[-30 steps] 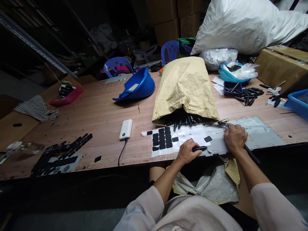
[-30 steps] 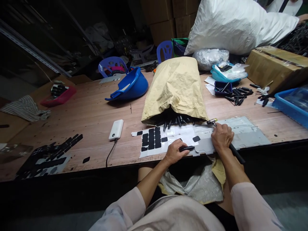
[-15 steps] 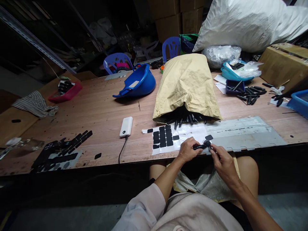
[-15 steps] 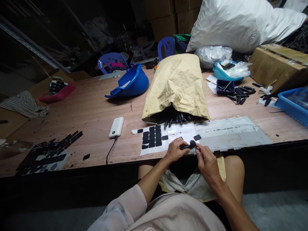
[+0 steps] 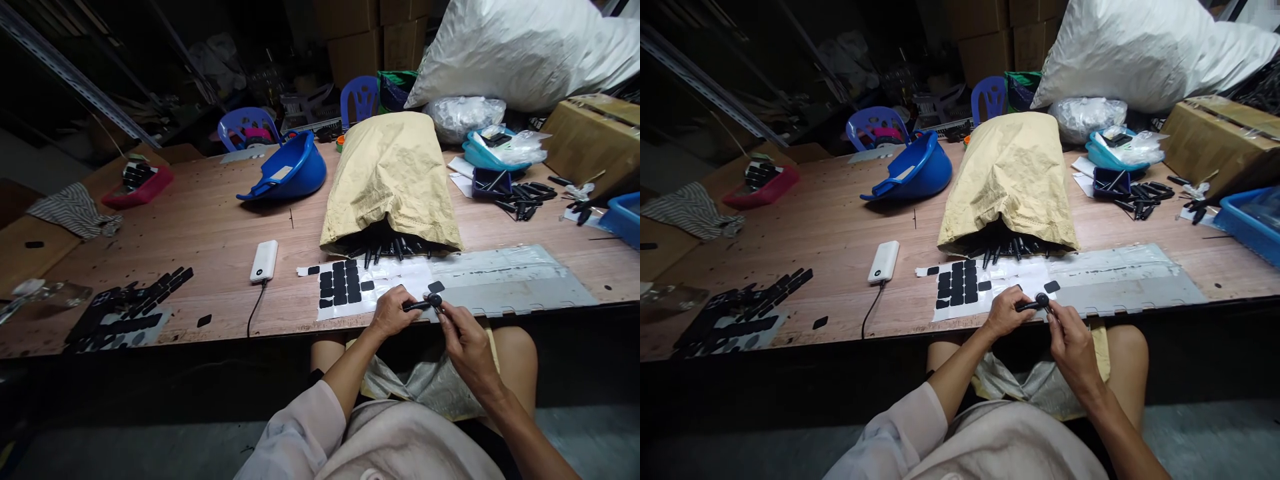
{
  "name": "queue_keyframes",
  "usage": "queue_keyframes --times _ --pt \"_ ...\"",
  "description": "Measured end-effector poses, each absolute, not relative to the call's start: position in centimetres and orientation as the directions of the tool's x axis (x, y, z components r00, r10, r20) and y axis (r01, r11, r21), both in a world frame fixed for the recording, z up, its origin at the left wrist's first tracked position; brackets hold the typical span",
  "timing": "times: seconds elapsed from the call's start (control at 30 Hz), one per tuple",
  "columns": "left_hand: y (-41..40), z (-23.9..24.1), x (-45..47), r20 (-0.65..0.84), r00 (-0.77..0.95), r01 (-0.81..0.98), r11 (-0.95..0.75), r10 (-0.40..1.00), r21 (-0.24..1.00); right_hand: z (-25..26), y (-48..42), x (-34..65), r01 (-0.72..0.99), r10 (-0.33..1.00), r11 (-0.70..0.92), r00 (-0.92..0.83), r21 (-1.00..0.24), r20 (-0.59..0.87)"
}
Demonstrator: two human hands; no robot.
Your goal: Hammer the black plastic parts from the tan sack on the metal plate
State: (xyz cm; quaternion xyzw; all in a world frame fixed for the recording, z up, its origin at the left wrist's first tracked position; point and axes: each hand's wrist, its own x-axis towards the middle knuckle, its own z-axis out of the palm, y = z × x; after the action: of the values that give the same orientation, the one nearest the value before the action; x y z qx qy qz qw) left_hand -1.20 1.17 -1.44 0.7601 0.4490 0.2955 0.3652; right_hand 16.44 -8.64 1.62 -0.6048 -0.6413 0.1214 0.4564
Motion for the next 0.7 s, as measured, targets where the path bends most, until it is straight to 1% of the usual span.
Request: queue_keyframes --times 0.2,0.27,0.33,0.37,0.43,0.53,0.57,0.63,0.7 --pt "1.1 -1.4 -1.2 0.121 0.409 0.47 -0.322 0.904 0.821 1.1 -8.7 16.9 0.665 0.904 0.192 0.166 -0.721 0.395" --pt "1.1 -1.3 -1.2 0.122 0.415 0.478 -0.33 0.902 0.814 1.4 -8.3 17.5 0.673 0.896 0.183 0.186 -0.717 0.404" --pt "1.1 -1.3 -1.2 0.123 0.414 0.488 -0.334 0.902 0.806 2.0 -7.4 18.6 0.718 0.871 0.151 0.229 -0.679 0.435" --pt "1.1 -1.2 -1.2 0.125 0.413 0.491 -0.337 0.902 0.803 2.3 -6.7 19.5 0.754 0.857 0.115 0.254 -0.647 0.449" --pt "1.0 -1.2 -1.1 0.133 0.412 0.493 -0.343 0.901 0.799 2.7 -5.0 21.5 0.83 0.835 -0.01 0.313 -0.557 0.452" --pt "0.9 -1.1 -1.1 0.141 0.414 0.496 -0.353 0.899 0.793 2.2 -2.3 24.8 0.88 0.824 -0.265 0.419 -0.394 0.382" --pt "0.8 -1.0 -1.1 0.144 0.413 0.498 -0.355 0.899 0.791 1.8 -1.4 25.8 0.886 0.83 -0.314 0.431 -0.342 0.354" --pt "0.8 -1.0 -1.1 0.149 0.414 0.502 -0.361 0.898 0.786 0.9 -0.1 27.0 0.899 0.843 -0.358 0.428 -0.253 0.325" --pt "0.8 -1.0 -1.1 0.153 0.418 0.506 -0.369 0.896 0.78 0.2 0.9 27.4 0.911 0.849 -0.364 0.41 -0.194 0.333"
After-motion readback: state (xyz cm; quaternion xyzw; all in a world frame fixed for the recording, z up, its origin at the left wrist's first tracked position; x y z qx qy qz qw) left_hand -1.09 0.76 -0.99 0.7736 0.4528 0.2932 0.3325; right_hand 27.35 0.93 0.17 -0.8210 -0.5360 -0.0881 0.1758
